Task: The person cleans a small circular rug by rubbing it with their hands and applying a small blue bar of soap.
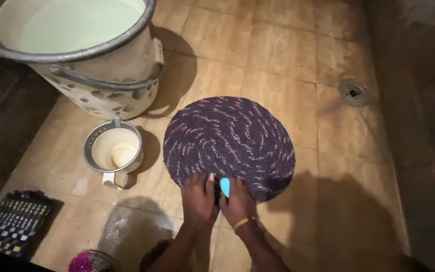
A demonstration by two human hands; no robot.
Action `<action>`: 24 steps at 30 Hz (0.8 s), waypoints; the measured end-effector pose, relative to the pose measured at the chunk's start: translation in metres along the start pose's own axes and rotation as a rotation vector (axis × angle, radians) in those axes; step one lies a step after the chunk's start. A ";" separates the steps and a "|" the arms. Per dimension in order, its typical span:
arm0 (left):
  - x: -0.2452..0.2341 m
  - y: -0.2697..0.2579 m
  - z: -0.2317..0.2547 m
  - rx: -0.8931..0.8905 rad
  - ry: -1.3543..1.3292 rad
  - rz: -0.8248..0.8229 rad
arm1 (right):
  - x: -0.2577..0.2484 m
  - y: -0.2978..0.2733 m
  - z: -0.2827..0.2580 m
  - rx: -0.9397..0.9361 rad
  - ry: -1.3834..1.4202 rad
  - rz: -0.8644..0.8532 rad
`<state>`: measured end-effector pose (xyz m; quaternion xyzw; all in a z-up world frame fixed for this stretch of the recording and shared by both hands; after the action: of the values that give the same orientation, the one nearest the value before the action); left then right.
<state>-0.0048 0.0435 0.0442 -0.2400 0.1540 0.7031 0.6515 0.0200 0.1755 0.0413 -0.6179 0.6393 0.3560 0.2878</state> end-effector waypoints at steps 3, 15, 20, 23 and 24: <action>0.000 0.012 -0.006 0.339 0.251 0.085 | -0.002 -0.004 0.004 0.044 -0.073 -0.045; 0.017 0.022 -0.042 0.389 0.477 -0.057 | 0.024 -0.005 0.024 -0.078 -0.303 0.000; 0.013 0.018 -0.037 0.390 0.468 -0.040 | 0.025 0.006 0.034 -0.191 -0.295 0.075; 0.010 0.018 -0.034 0.393 0.462 -0.062 | 0.021 0.011 0.037 -0.224 -0.289 0.107; 0.009 0.018 -0.034 0.396 0.453 -0.055 | 0.020 0.013 0.037 -0.236 -0.272 0.128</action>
<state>-0.0181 0.0317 0.0093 -0.2634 0.4229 0.5700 0.6534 0.0035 0.1940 0.0051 -0.5515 0.5864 0.5263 0.2739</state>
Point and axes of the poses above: each hand's wrist, its own y-axis towards the middle knuckle, its own x-axis out of the palm, z = x × y, the point moved 1 cm from there along y, towards the middle knuckle, and after that the axes turned 7 degrees about -x, right-handed, at the moved point
